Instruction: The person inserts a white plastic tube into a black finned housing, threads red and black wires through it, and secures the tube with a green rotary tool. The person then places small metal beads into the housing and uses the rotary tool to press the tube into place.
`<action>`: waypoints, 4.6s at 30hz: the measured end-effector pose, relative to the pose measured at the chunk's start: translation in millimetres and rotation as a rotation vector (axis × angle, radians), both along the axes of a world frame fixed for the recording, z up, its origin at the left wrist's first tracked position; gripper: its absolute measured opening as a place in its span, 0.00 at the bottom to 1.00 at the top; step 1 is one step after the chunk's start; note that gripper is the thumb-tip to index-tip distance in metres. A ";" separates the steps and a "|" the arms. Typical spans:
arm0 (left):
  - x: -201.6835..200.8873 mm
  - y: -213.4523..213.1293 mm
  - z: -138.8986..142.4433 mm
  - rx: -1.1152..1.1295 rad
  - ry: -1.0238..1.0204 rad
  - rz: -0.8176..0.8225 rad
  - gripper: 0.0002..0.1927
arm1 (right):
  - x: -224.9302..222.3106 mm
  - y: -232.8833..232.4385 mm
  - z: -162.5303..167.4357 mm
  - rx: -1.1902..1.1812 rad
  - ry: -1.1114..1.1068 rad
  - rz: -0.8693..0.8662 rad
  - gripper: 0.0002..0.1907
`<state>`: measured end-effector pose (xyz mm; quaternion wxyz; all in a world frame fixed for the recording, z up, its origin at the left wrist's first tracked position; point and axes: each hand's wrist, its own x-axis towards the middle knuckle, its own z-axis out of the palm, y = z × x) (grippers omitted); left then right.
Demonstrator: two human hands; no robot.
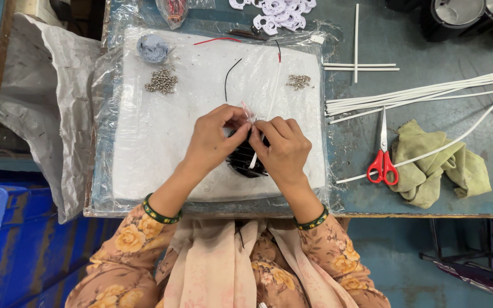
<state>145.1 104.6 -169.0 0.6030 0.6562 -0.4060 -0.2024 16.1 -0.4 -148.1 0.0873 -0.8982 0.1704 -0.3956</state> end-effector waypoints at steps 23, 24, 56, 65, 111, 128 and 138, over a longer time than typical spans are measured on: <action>65.5 28.5 -34.1 0.138 -0.040 -0.071 0.26 | 0.8 -4.8 -5.7 0.137 -0.032 -0.049 0.07; 61.1 27.8 -39.5 0.142 -0.249 -0.057 0.28 | 0.7 -4.1 -5.7 0.140 -0.031 -0.045 0.06; 119.9 -64.0 40.5 0.437 -1.268 0.114 0.04 | -5.9 -2.1 -8.4 0.189 -0.073 -0.018 0.03; 148.3 -97.5 68.7 0.342 -0.788 0.051 0.11 | -3.6 -1.0 -9.4 0.194 -0.089 -0.003 0.03; 53.5 32.5 -15.8 0.346 -0.061 -0.285 0.11 | -43.3 -16.4 -12.0 0.518 0.072 0.418 0.14; -12.5 55.2 30.9 0.255 -0.132 -0.371 0.09 | -47.7 -12.3 -20.4 0.498 0.022 0.441 0.13; -12.7 50.2 37.0 0.290 -0.297 -0.430 0.08 | -48.0 -17.4 -17.3 0.494 0.053 0.448 0.12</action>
